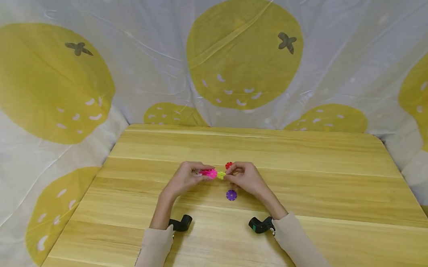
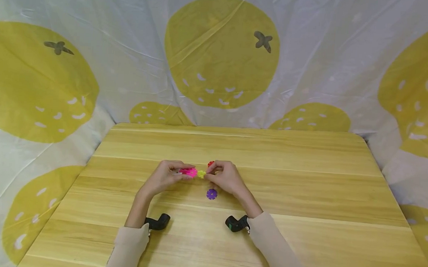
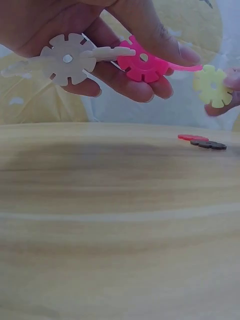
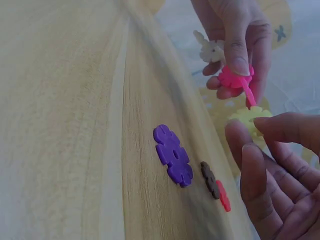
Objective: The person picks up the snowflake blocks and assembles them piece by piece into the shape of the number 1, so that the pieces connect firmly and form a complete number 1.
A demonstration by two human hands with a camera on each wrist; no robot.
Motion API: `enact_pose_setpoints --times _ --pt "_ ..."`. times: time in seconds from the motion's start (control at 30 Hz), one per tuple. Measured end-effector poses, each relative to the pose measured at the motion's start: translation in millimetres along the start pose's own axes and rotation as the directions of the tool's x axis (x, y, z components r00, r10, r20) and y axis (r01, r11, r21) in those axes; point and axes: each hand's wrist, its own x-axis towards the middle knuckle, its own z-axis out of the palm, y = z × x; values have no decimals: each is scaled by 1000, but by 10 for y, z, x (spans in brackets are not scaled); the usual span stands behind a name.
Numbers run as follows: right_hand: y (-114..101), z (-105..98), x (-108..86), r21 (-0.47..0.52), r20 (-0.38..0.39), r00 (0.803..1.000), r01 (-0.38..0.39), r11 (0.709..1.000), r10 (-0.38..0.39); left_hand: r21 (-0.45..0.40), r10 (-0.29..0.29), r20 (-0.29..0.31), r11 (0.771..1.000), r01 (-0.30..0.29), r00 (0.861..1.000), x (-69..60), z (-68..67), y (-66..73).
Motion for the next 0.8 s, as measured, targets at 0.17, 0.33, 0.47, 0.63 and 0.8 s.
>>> enact_pose_setpoints --times 0.17,0.33,0.47,0.63,0.8 --pt "9 -48 -45 45 -20 994 106 993 -106 -21 31 -2 999 -31 1000 -1 5 36" --pt "-23 -48 -64 9 -53 978 202 979 -201 -39 50 -26 998 -51 998 -15 -1 61" --pt "-39 -27 -80 -8 -71 966 250 968 -250 -49 54 -27 997 -55 998 -26 -3 66" --pt "-47 -17 -108 -15 -94 953 289 957 -289 -72 48 -22 996 -50 999 -26 -7 85" --pt "-48 -13 -122 24 -96 947 310 950 -307 -100 28 -24 995 -30 999 -23 -9 120"
